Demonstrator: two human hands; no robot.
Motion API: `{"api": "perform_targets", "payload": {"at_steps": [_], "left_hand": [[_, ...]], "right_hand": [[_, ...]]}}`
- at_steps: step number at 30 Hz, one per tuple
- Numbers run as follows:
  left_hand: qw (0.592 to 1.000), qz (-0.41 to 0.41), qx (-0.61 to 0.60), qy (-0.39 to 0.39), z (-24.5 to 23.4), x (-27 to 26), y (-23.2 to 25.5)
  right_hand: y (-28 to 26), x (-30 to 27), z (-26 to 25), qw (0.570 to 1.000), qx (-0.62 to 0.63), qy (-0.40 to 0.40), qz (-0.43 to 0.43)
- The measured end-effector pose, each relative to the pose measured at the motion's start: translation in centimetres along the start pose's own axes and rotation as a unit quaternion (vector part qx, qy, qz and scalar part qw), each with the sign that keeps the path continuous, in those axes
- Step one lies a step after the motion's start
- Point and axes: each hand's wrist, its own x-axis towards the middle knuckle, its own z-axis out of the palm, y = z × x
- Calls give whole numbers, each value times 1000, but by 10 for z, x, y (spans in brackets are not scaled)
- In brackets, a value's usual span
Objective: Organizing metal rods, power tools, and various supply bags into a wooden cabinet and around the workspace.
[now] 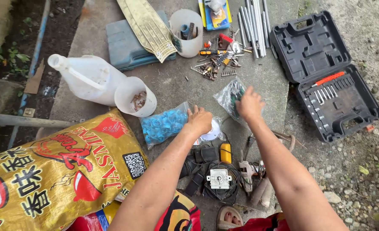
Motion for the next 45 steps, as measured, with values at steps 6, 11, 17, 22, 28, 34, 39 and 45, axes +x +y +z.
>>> {"api": "perform_targets", "payload": {"at_steps": [6,11,17,22,28,34,39,45], "left_hand": [[1000,3,-6,8,7,2,-10],[997,-53,-42,31,-9,-11,-10],[994,-110,-23,-5,-9,-18,-17],[988,-107,-45,106,49,31,-70],[989,-96,-35,111,1,44,-43],[980,-85,-52,170,-18,118,-39],[979,-94,-50,173,12,156,-50],[982,-89,6,165,-11,139,-40]], "right_hand": [[8,9,-12,988,3,-128,83],[22,29,28,955,198,-198,102],[-20,13,5,980,8,-198,11],[-26,3,18,994,-29,-84,-71],[-40,14,2,991,53,-56,-110],[-65,64,-7,976,184,31,-115],[-85,153,5,966,195,89,-142],[-97,263,36,960,194,150,-138]]}}
